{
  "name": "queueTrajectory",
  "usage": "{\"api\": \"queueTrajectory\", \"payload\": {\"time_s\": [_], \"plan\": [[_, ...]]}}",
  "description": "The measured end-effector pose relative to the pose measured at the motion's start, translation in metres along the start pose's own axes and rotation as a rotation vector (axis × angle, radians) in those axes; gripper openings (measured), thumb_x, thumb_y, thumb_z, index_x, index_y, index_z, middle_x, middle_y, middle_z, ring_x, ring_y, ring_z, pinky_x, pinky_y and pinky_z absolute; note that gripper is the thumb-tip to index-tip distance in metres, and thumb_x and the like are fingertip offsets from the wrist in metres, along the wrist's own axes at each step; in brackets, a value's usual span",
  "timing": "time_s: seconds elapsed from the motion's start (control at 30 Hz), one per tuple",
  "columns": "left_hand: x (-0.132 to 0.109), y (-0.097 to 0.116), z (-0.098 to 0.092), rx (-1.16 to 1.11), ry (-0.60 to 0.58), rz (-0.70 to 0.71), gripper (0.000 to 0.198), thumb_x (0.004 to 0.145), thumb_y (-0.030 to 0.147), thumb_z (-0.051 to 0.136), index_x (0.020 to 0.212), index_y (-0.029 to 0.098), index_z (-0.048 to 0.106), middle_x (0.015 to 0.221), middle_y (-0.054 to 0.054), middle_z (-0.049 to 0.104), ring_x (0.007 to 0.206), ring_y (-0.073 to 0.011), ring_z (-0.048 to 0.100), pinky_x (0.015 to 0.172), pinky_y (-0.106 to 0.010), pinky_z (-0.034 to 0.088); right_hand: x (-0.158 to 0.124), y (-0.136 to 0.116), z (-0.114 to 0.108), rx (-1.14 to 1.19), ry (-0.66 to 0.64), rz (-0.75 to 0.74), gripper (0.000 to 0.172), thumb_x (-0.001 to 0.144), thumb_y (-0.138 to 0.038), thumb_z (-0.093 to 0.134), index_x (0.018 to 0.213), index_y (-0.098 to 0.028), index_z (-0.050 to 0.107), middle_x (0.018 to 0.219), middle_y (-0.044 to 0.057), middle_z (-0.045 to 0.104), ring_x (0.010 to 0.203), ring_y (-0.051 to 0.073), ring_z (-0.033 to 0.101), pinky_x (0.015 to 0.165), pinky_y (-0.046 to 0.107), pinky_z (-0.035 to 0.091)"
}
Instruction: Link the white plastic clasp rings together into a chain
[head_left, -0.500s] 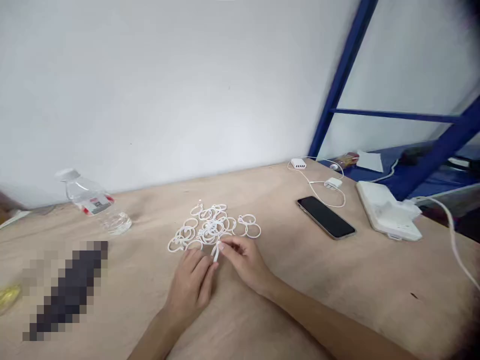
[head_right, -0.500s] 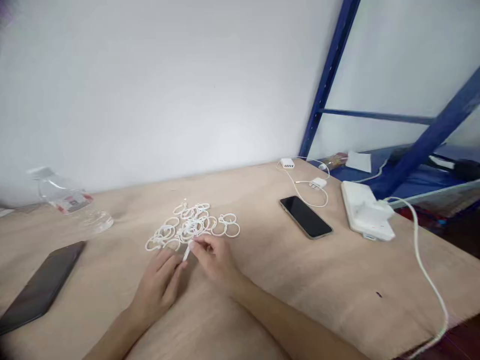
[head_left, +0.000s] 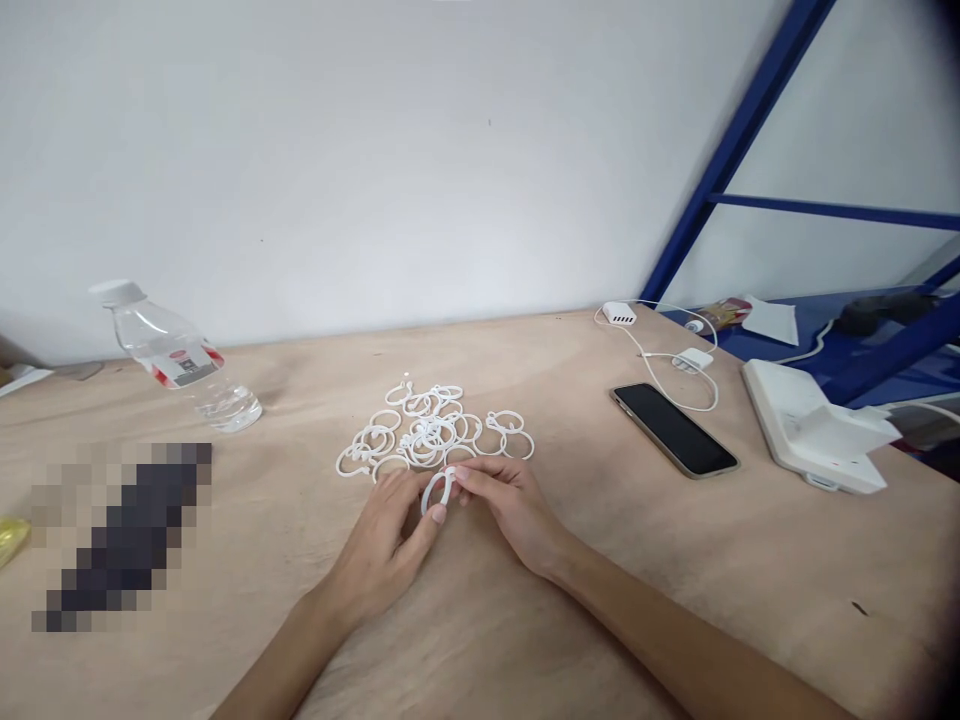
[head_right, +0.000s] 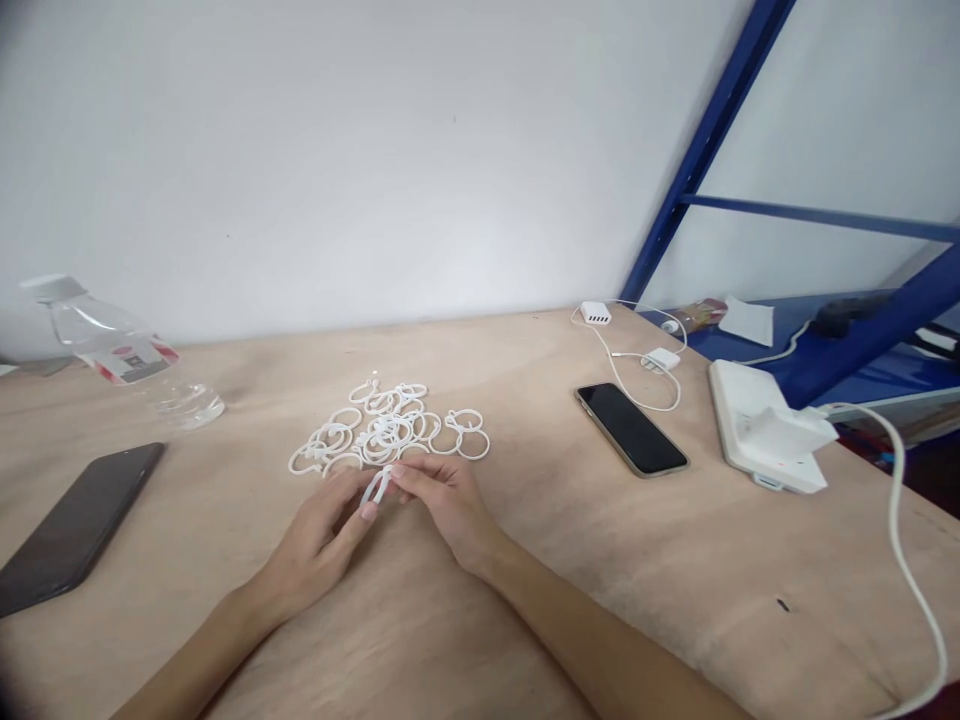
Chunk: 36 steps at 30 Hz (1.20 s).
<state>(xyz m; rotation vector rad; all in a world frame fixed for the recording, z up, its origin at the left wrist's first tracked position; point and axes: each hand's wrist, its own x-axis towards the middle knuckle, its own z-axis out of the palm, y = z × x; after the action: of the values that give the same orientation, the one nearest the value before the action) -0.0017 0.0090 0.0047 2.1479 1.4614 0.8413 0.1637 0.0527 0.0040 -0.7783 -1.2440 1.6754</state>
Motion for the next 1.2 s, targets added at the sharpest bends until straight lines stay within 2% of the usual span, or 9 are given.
{"api": "queueTrajectory", "payload": {"time_s": [0.33,0.5,0.57,0.7,0.8,0.9,1.03,1.13,1.2], "plan": [[0.000,0.001,-0.002,0.056,0.015,0.035,0.026,0.092,0.037,0.043,0.096,0.020,0.063,0.070,-0.001,0.055,0.068,-0.0170,0.050,0.068,-0.031,0.042,0.000,0.005,-0.005,-0.132,0.009,-0.007,0.020,0.080,-0.035,0.064,0.073,-0.019,0.074,0.069,0.000,0.063,0.070,0.012,0.052,0.072,0.026,0.041],[-0.002,0.001,-0.001,0.102,0.064,0.068,0.023,0.090,0.034,0.048,0.102,0.019,0.060,0.077,-0.002,0.057,0.074,-0.0179,0.051,0.073,-0.033,0.043,0.001,0.002,-0.008,-0.142,0.008,-0.004,0.021,0.079,-0.037,0.064,0.072,-0.019,0.072,0.068,-0.001,0.064,0.070,0.014,0.056,0.073,0.028,0.044],[-0.003,0.000,0.000,0.112,0.094,0.099,0.023,0.088,0.032,0.051,0.104,0.017,0.058,0.080,-0.003,0.058,0.076,-0.0184,0.052,0.074,-0.034,0.043,0.003,-0.003,-0.012,-0.203,0.053,-0.019,0.023,0.079,-0.038,0.063,0.070,-0.018,0.071,0.069,0.001,0.065,0.070,0.015,0.058,0.074,0.030,0.045],[-0.004,0.000,0.001,0.136,0.125,0.156,0.019,0.086,0.031,0.054,0.096,0.015,0.059,0.073,-0.002,0.056,0.071,-0.0172,0.050,0.070,-0.032,0.042,0.007,-0.007,-0.024,-0.671,0.179,-0.284,0.013,0.079,-0.028,0.062,0.079,-0.019,0.071,0.074,0.004,0.065,0.074,0.018,0.057,0.075,0.034,0.045],[-0.004,0.000,0.001,0.120,0.136,0.157,0.017,0.086,0.030,0.053,0.092,0.016,0.060,0.069,-0.001,0.054,0.068,-0.0159,0.049,0.068,-0.031,0.041,0.006,-0.001,-0.026,-1.064,0.080,-0.448,0.021,0.076,-0.019,0.064,0.096,-0.021,0.070,0.083,0.005,0.061,0.085,0.021,0.053,0.083,0.039,0.043],[-0.005,0.001,0.000,0.102,0.133,0.152,0.019,0.087,0.032,0.052,0.089,0.016,0.061,0.066,0.000,0.053,0.065,-0.0152,0.047,0.067,-0.031,0.039,0.003,0.004,-0.022,-1.230,0.027,-0.458,0.016,0.080,-0.015,0.059,0.089,-0.022,0.070,0.083,0.006,0.056,0.085,0.021,0.049,0.080,0.038,0.042],[-0.005,0.001,-0.002,0.084,0.107,0.161,0.025,0.089,0.034,0.045,0.085,0.016,0.064,0.061,0.000,0.051,0.062,-0.0154,0.045,0.065,-0.031,0.037,0.001,0.001,-0.016,-1.081,0.091,-0.466,0.014,0.085,-0.017,0.054,0.078,-0.020,0.066,0.077,0.004,0.056,0.081,0.019,0.049,0.079,0.036,0.040],[-0.005,0.003,-0.003,0.108,0.061,0.168,0.026,0.087,0.030,0.044,0.083,0.018,0.066,0.061,-0.001,0.053,0.064,-0.0167,0.046,0.068,-0.034,0.038,0.001,-0.005,-0.014,-0.702,0.098,-0.239,0.013,0.086,-0.026,0.055,0.078,-0.020,0.063,0.072,0.001,0.056,0.072,0.016,0.049,0.069,0.030,0.040],[-0.005,0.004,-0.004,0.156,0.024,0.170,0.024,0.083,0.031,0.047,0.087,0.019,0.067,0.067,-0.003,0.058,0.068,-0.0188,0.048,0.072,-0.037,0.038,0.002,-0.007,-0.014,-0.403,0.037,-0.065,0.016,0.086,-0.032,0.055,0.077,-0.020,0.061,0.070,-0.001,0.054,0.066,0.014,0.048,0.064,0.027,0.039]]}}
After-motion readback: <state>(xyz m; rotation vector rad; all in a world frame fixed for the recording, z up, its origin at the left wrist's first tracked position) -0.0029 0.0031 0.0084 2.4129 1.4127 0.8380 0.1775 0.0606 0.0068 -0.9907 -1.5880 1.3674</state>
